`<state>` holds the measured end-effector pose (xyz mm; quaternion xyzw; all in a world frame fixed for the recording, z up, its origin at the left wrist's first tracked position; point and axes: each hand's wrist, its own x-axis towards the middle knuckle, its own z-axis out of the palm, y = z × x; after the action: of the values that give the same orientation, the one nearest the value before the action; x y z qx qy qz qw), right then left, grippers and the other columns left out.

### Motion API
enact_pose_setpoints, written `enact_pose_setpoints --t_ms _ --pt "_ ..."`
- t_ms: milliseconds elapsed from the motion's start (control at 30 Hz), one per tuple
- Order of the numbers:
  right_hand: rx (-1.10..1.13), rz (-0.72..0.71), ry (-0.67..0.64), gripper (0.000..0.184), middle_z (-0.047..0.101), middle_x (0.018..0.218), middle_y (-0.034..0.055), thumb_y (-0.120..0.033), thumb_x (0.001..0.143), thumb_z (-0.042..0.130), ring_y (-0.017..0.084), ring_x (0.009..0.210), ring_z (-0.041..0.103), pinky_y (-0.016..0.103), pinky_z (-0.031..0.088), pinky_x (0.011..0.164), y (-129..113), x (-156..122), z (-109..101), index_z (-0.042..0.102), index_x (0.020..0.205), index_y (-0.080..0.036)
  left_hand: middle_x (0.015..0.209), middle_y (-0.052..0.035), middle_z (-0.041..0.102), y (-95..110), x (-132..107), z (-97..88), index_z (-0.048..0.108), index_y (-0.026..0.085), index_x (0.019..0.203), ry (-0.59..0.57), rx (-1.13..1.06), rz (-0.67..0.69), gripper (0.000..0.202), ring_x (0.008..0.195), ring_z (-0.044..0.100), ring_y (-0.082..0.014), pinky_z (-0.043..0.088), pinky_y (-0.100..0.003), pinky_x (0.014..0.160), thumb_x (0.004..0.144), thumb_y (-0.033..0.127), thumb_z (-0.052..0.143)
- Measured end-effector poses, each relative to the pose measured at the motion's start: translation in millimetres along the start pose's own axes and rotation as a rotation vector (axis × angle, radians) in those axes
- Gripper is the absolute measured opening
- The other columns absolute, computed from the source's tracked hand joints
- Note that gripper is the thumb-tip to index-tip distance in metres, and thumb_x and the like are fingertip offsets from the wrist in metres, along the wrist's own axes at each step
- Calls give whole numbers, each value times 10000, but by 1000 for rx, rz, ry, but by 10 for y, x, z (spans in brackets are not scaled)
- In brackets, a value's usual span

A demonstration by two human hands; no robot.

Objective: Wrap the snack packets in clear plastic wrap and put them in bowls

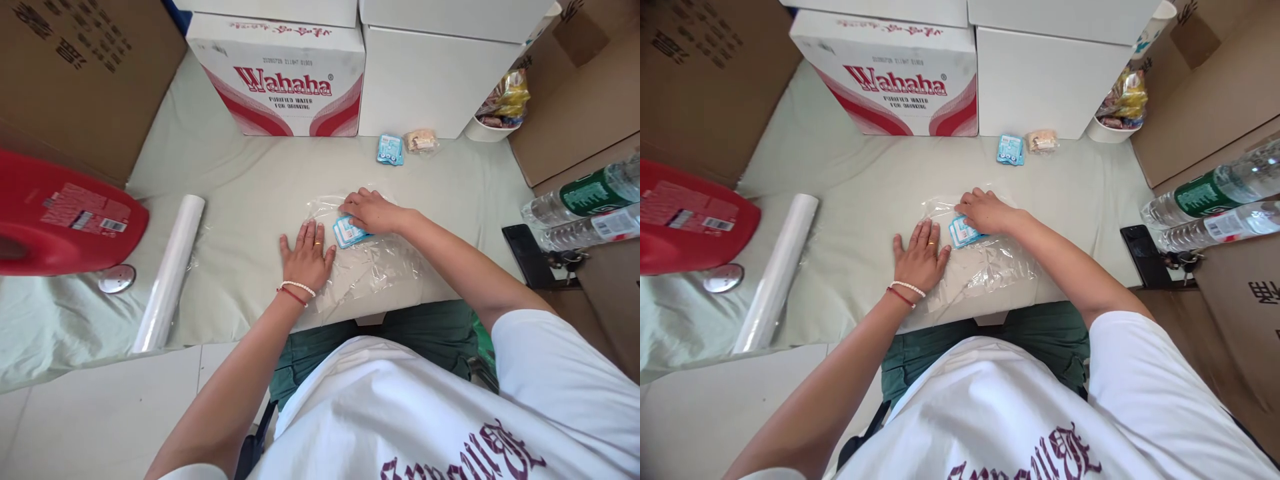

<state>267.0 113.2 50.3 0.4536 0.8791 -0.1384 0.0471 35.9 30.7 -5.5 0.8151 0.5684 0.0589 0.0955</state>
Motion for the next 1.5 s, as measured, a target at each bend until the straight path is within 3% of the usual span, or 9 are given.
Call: enact_pose_setpoints --t_ms 233,300,400,500,733,933,1100,1267,1500 --pt "363 243 472 352 696 1092 104 -382 1109 361 216 998 608 358 491 956 28 -854 -87 646 1159 -182 1776 -119 191 -40 12 -66 291 234 1682 -27 -88 -39 653 1634 250 -266 109 -672 1300 1086 482 190" --pt "463 212 430 323 698 1028 89 -445 1081 436 223 934 628 375 523 898 -15 -1266 75 651 1079 -205 1773 -99 221 -106 36 -70 303 257 1676 -38 -160 -65 634 1635 251 -238 124 -641 1311 1092 469 177" --pt "462 110 308 387 674 1277 130 -517 996 620 284 1208 592 469 487 1076 -145 -1783 459 655 1241 -219 1766 -97 260 -289 93 -42 392 256 1634 -23 -236 -73 605 1632 258 -234 186 -589 1317 1089 463 230" --pt "421 156 325 365 632 1393 130 -477 1004 632 293 1289 550 506 484 1101 -274 -2015 823 672 1290 -252 1757 -131 280 -523 167 1 532 188 1533 48 -278 -16 573 1618 291 -275 280 -513 1312 1040 449 398" --pt "393 58 580 194 730 1172 102 -321 1056 565 264 1057 631 477 563 926 -216 -1815 928 750 1037 -265 1723 -84 366 -705 34 -181 600 212 1446 248 -277 135 475 1606 286 -352 234 -578 1318 990 288 491" --pt "486 -31 521 189 730 1173 99 -336 1066 540 252 1081 665 450 559 955 -99 -1694 528 717 1068 -269 1633 -115 504 -689 -461 -279 464 280 1560 -63 -301 589 635 1512 456 -328 189 -588 1309 978 499 596" --pt "623 35 447 211 749 1087 76 -409 1051 553 228 997 711 380 559 911 17 -1501 213 704 1055 -261 1441 -133 634 -780 -460 -208 528 273 1504 -62 -340 484 582 1345 579 -308 376 -524 1189 996 554 576" --pt "625 104 384 231 763 965 41 -428 1013 575 218 890 713 344 542 851 100 -1250 -41 723 977 -254 1115 -96 647 -679 -133 -289 383 249 1631 -166 -255 382 910 1019 630 -290 456 -470 951 882 665 687" --pt "577 166 384 244 768 938 37 -460 986 610 209 858 698 330 521 802 180 -1143 -176 729 967 -248 1136 -91 611 -685 86 -351 783 247 1037 -155 -375 403 375 1085 554 -293 436 -476 985 771 509 820"
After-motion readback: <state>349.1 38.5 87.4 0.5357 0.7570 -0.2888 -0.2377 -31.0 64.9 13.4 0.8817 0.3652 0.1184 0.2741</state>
